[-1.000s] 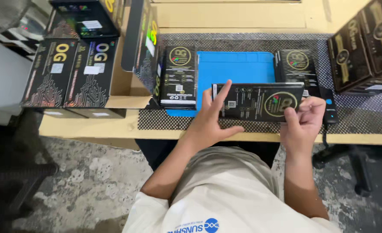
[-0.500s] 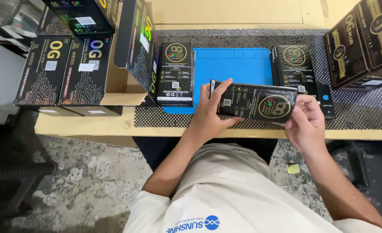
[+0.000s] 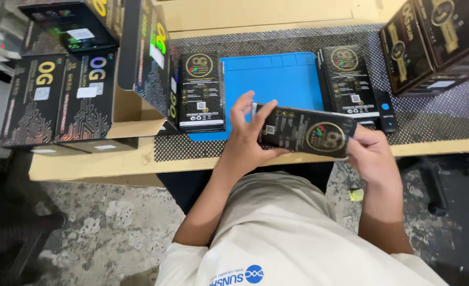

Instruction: The person holds a smartphone screen assembly, turning it over to view both sides and checking the flexible cable. The person also handles several black component boxes on the workbench and uses a handheld scanner on one of the screen parts.

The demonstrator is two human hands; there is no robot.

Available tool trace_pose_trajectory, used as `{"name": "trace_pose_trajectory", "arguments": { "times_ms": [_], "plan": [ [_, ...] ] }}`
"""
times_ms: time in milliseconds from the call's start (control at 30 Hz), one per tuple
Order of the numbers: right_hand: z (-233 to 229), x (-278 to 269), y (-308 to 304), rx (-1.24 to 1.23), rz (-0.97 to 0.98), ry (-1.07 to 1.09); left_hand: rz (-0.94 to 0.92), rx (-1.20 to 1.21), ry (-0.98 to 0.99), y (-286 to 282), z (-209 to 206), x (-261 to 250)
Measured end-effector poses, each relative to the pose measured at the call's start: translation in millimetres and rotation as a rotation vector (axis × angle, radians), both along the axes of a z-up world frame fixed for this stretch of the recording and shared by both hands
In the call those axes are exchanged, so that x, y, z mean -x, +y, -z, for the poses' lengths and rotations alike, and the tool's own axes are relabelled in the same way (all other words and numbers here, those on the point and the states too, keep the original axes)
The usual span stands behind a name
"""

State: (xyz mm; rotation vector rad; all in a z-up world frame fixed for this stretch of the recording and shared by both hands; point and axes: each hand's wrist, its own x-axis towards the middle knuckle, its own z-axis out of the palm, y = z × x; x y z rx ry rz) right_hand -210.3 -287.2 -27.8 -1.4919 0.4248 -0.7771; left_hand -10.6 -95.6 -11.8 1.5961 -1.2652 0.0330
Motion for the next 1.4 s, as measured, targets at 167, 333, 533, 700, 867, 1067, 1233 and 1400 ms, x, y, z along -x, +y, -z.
{"name": "trace_pose_trajectory", "arguments": {
  "times_ms": [167,333,533,700,867,1067,1233,1400],
  "plan": [
    [2,50,-40,-0.065,0.051,0.111,-0.096,-0.152,-0.143,0,13,-6],
    [-8,73,-56,-0.107,0.1,-0.051,-0.138,-0.125,-0.172,-4,15,-6],
    [-2,84,-73,-0.057,0.386,-0.145,-0.247,-0.154,-0.167,-9,18,-6],
    [-8,81,-75,-0.082,0.455,-0.201,-0.218,-0.265,-0.198,-10,16,-6],
    [-45,41,-52,-0.07,0.338,-0.054,-0.016,-0.124,0.046,0,-8,2],
    [-74,-10,-57,-0.007,-0.191,0.047,0.467,-0.023,0.868,3,0,3],
    [-112,-50,-56,0.165,-0.295,0.152,0.536,0.058,1.062,-2,12,11],
    [-132,-81,-56,0.242,-0.328,0.24,0.549,0.055,0.957,5,6,11]
  ]
}}
